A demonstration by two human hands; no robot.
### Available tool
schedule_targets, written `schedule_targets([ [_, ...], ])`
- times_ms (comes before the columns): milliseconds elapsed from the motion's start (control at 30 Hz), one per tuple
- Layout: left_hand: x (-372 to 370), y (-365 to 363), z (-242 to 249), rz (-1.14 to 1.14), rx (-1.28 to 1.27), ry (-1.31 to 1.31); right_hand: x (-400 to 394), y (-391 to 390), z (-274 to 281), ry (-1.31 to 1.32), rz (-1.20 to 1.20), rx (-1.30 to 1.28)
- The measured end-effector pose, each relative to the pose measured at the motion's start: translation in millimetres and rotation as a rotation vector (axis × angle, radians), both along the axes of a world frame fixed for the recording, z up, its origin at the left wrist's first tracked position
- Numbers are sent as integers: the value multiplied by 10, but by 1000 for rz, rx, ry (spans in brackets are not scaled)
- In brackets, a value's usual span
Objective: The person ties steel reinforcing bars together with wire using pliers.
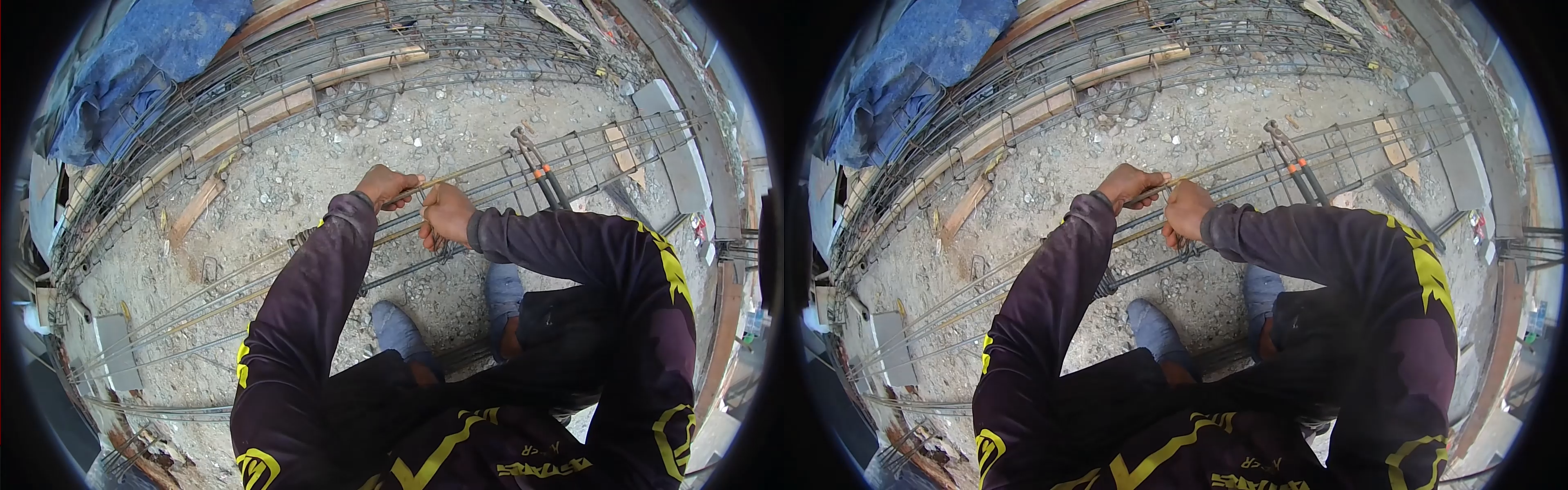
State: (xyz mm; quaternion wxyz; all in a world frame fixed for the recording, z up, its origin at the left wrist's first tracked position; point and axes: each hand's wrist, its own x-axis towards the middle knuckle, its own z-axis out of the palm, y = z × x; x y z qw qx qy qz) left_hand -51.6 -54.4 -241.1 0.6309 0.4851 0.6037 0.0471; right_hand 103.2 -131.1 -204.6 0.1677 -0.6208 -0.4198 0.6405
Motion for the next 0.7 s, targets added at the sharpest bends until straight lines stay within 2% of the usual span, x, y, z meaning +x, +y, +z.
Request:
schedule_targets([
  [133, -8, 2, -144, -29, 119, 36, -13, -8, -4, -33, -23, 30],
  [233, 7, -75, -65, 51, 146, -52, -19, -12, -52, -45, 2, 34],
  [333, 23, -126, -244, 187, 170, -218, -25, -6, -22, -60, 27, 9],
  [533, 0, -154, -221, 198, 156, -349, 30, 30, 19, -19, 76, -12],
  [700, -1, -90, -45, 87, 43, -168, 30, 53, -8, -24, 74, -38],
])
